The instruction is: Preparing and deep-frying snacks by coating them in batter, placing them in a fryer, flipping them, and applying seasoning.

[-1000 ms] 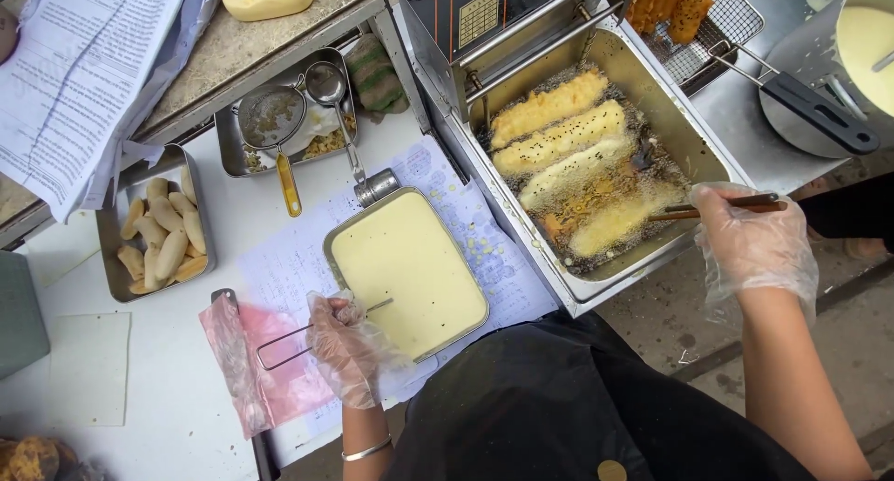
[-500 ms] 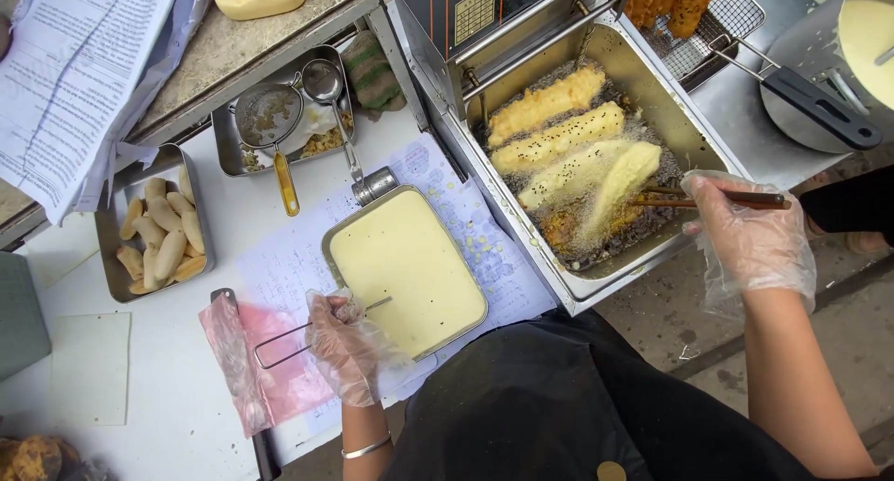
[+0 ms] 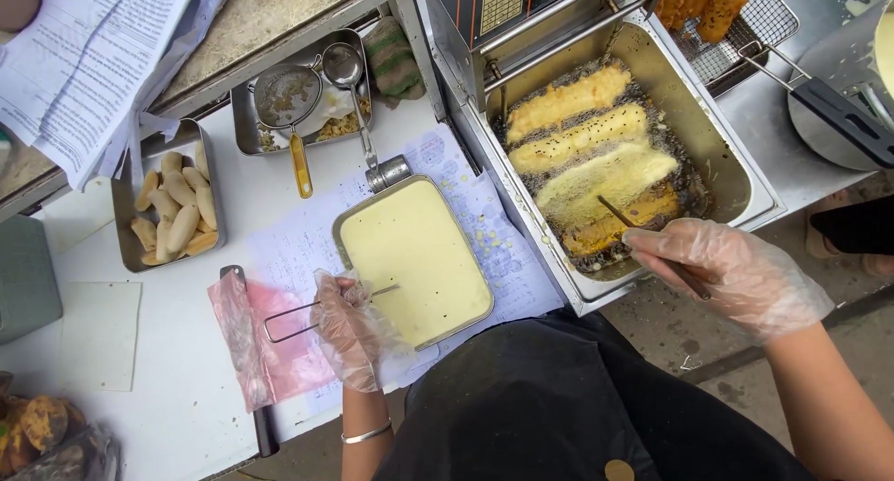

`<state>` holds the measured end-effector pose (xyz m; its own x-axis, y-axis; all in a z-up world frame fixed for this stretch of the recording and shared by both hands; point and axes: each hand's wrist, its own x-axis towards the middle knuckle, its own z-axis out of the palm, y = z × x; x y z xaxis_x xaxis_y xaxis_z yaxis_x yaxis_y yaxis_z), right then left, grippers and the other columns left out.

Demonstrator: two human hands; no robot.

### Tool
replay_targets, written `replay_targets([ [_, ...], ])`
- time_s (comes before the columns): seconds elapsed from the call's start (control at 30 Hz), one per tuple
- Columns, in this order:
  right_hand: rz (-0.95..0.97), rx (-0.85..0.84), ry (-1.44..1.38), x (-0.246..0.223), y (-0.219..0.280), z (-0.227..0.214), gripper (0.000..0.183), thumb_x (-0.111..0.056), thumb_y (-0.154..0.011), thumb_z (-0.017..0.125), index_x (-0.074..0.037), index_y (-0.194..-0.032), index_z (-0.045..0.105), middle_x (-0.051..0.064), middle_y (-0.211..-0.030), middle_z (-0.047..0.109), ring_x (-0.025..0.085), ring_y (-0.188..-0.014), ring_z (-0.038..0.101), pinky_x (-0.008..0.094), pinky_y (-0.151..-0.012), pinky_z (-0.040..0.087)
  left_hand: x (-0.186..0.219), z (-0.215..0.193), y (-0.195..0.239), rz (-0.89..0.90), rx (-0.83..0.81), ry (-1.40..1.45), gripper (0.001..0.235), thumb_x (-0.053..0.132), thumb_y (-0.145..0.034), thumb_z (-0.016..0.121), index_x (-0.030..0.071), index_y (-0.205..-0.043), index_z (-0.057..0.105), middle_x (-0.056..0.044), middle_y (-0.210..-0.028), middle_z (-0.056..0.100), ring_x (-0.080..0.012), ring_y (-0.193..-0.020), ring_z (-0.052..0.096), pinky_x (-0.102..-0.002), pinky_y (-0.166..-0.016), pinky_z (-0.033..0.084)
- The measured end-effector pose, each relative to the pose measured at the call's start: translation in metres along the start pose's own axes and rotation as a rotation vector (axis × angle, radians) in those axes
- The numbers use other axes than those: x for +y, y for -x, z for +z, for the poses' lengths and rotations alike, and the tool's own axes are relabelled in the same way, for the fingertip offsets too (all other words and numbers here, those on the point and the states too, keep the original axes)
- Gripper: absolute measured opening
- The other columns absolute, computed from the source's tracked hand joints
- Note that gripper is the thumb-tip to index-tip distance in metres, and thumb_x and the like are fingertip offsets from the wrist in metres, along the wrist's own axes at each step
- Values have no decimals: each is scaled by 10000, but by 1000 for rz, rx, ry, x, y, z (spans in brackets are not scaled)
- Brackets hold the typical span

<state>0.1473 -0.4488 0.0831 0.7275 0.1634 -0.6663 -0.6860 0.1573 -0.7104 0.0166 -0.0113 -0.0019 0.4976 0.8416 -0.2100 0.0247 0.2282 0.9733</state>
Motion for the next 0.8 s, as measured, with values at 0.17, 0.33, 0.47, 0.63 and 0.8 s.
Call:
replay_targets([
  [0.17, -913, -234, 1415, 2, -11, 18, 350, -176, -870, 670, -58, -1183, 772, 26, -976, 749, 125, -861, 687, 180, -801, 540, -5, -1, -1, 21, -88, 200, 359, 365, -1066, 594, 87, -839, 585, 14, -790, 544, -67, -671, 453, -235, -633, 436],
  [0.33, 125, -88, 147, -19, 9, 53, 362, -205, -883, 693, 41, -1146, 727, 81, -1042, 782, 126, -980, 752, 222, -885, 579, -14, -4, -3, 66, -70, 199, 364, 344, -1081, 606, 70, -842, 595, 7, -789, 539, -71, -686, 469, -235, -654, 443],
  [0.47, -920, -170, 1719, -11, -7, 54, 478, -265, -863, 776, -188, -1330, 713, 78, -946, 726, 240, -852, 696, 354, -770, 580, -21, -4, -8, 26, -33, 203, 356, 338, -1068, 596, 77, -826, 593, 5, -764, 550, -72, -649, 464, -248, -643, 483],
  [0.63, -878, -337, 822, -3, -5, 29, 319, -222, -922, 767, -67, -1196, 720, 95, -1073, 734, 207, -955, 700, 330, -855, 569, -22, -7, -11, 41, -82, 282, 309, 326, -1040, 619, 79, -854, 611, 2, -800, 582, -72, -668, 476, -251, -641, 464],
  [0.8, -591, 365, 1017, -15, 6, 18, 426, -384, -1128, 476, -58, -1189, 744, 151, -1022, 789, 296, -729, 732, 419, -756, 614, -13, -5, -18, -18, -66, 217, 370, 382, -1030, 632, 74, -827, 607, -4, -753, 575, -94, -651, 529, -259, -619, 480],
])
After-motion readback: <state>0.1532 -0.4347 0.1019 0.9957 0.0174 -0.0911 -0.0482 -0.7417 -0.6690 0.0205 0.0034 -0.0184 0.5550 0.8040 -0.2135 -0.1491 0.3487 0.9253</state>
